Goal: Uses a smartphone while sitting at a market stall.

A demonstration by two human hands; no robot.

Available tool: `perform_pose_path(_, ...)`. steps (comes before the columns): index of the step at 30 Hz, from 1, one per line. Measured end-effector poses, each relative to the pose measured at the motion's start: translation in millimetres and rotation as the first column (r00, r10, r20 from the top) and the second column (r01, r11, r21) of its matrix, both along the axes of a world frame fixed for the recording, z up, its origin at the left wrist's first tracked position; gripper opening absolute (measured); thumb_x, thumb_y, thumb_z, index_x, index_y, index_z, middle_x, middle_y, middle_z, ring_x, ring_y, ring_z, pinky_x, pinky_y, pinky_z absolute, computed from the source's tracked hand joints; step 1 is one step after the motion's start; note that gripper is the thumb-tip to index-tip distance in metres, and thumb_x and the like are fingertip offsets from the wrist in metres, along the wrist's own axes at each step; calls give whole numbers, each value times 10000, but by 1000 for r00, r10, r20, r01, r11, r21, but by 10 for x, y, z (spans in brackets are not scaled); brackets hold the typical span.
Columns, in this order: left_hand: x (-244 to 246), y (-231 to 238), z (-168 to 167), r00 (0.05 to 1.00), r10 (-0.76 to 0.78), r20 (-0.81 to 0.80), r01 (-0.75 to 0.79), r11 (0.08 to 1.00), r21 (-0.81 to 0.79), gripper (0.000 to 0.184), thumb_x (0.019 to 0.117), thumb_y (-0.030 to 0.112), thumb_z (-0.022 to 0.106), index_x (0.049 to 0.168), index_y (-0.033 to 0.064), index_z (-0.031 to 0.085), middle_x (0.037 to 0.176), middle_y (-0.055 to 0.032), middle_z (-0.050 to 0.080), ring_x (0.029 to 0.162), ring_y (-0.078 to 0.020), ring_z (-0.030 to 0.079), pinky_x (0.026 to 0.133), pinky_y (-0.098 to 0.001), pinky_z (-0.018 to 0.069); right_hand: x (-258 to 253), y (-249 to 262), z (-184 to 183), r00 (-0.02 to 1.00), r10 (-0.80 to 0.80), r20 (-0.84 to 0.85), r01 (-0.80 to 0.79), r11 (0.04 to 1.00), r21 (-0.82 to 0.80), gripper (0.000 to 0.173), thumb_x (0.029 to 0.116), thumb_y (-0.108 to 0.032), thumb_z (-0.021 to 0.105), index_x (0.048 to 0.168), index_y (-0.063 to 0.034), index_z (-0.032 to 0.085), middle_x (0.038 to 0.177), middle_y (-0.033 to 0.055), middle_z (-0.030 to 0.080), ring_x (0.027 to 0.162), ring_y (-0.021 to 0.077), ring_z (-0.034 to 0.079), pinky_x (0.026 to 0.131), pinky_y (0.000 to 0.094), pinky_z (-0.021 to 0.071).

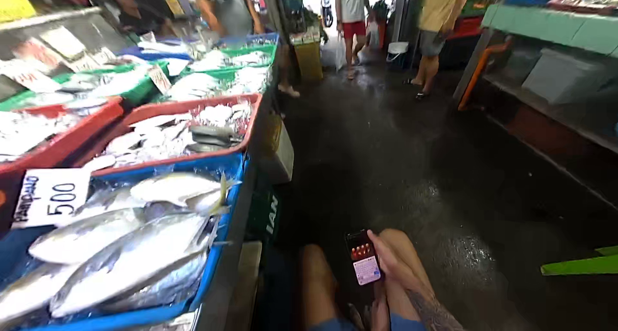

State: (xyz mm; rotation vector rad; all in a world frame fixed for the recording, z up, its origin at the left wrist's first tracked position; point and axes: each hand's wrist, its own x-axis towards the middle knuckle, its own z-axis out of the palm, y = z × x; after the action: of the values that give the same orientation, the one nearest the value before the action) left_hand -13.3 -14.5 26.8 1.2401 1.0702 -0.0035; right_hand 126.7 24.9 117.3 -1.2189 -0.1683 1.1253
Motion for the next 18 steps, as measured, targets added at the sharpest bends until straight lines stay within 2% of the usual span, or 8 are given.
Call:
perform_pose_path(1, 39, 32, -134, 1000, 9, 1, -8, 1000, -15, 613, 1109, 448, 321, 1351, -46, 593, 1372, -268, 597, 1341, -370, 530, 1143, -548, 395, 38, 39, 35, 1000, 3, -6, -3, 999, 36, 534, 1122, -408, 287, 1358, -22, 571, 1196, 133, 701, 1081, 191, 687, 950, 392, 573)
perform_pose_path(3, 76, 62, -98, 1000, 24, -14, -24, 999, -42, 592, 1114, 423, 330, 1300, -56, 624, 1329, -273, 620, 1311, -366, 551, 1127, -549, 400, 46, 46, 4, 1000, 14, 2, -15, 995, 97, 543, 1128, -389, 251, 1353, -6, 563, 1190, 143, 701, 1085, 199, 688, 956, 386, 572)
perform_pose_path(6, 86, 73, -40, 999, 34, -12, -35, 997, -63, 576, 1122, 401, 318, 1281, -55, 630, 1307, -266, 631, 1290, -352, 567, 1114, -532, 413, 52, 40, -87, 999, 24, 23, -26, 995, 91, 541, 1127, -389, 242, 1321, -8, 575, 1130, 139, 721, 1037, 197, 709, 932, 385, 588)
perform_pose_path(11, 113, 97, -91, 999, 46, -24, -48, 996, -81, 605, 1110, 449, 338, 1216, -49, 665, 1244, -255, 660, 1229, -342, 602, 1074, -529, 441, 94, 80, -42, 999, 3, 41, -5, 998, 63, 451, 1111, -331, 368, 1263, 7, 625, 1113, 149, 717, 1022, 196, 702, 921, 376, 577)
perform_pose_path(14, 115, 108, -64, 999, 31, -26, -33, 995, -96, 600, 1113, 443, 329, 1226, -45, 660, 1262, -252, 654, 1244, -337, 595, 1087, -521, 434, 120, 64, -175, 997, 26, 73, -33, 994, 101, 418, 1099, -304, 348, 1216, -23, 634, 1059, 121, 732, 982, 180, 714, 895, 359, 592)
perform_pose_path(18, 124, 120, -24, 999, 31, -38, -35, 993, -109, 591, 1115, 433, 334, 1223, -51, 655, 1265, -258, 647, 1243, -337, 589, 1082, -519, 433, 140, 63, -218, 998, 12, 61, -18, 994, 104, 391, 1070, -265, 371, 1271, -18, 598, 1082, 122, 724, 994, 180, 710, 905, 359, 589)
